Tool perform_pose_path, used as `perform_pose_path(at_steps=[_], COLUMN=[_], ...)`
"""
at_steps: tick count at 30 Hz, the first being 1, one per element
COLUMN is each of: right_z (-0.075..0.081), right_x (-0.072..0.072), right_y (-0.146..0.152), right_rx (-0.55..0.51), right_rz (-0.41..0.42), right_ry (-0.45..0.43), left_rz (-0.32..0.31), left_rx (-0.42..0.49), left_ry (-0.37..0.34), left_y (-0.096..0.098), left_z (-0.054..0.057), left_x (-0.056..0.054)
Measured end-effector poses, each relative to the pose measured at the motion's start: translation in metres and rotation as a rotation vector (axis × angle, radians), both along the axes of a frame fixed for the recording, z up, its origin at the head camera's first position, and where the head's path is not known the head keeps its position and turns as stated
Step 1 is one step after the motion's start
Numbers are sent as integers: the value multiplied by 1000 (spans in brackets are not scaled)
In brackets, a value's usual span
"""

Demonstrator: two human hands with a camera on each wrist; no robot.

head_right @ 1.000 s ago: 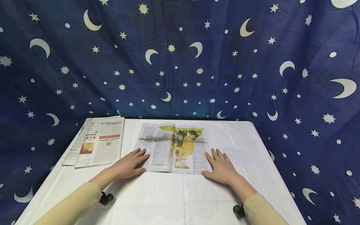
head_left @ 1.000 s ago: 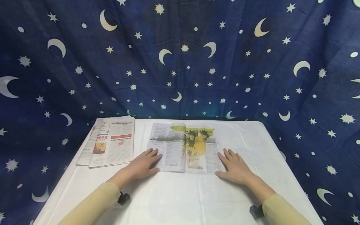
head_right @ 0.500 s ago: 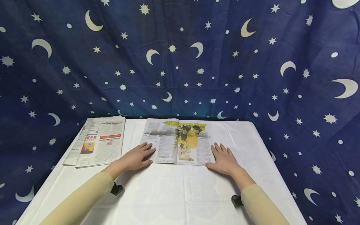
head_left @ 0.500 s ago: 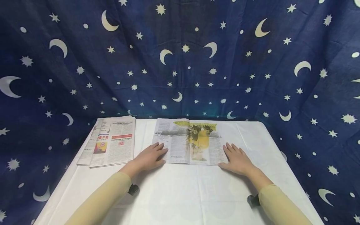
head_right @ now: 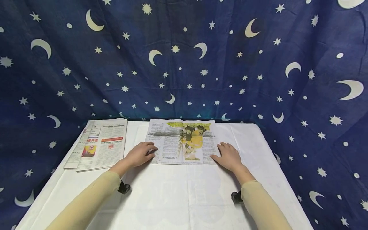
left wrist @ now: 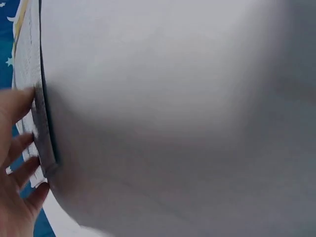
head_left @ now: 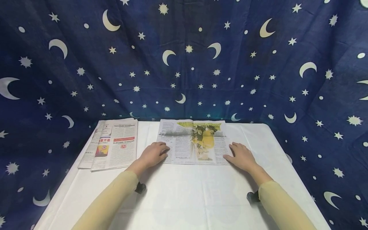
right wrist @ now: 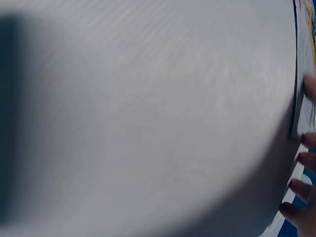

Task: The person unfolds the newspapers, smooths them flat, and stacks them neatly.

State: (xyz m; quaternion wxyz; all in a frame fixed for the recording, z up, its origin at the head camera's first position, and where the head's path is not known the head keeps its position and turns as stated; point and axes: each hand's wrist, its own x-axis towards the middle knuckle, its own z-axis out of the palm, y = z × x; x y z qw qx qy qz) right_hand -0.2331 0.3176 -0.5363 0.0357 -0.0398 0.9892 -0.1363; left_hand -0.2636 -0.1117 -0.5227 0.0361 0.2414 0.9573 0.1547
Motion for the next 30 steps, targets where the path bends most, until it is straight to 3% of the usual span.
perform_pose_path(at_steps=[4,8,11,18,25,30], right_z=[0,4,8,13,8,3], right_x=[-13,-25,-30,-32,-32,-35], right_y=[-6,-8,-7,-8,-5,-3], right_rx=[-44,-124,-174,-230,-265,-313], right_rz=[-75,-146,-174,-171,-156,-213], right_ry=[17,-89,-158,-184,-122,-80], left_rz=[104,227,284,320,353,381], left_rx=[51,52,11,6,76,112], left_ry=[-26,-109,-162,-201,-219,-209], left_y=[1,1,0,-3,-3,-2], left_z=[-2,0,2,7,5,2], left_x=[-10,-18,-22,-25,-26,-29])
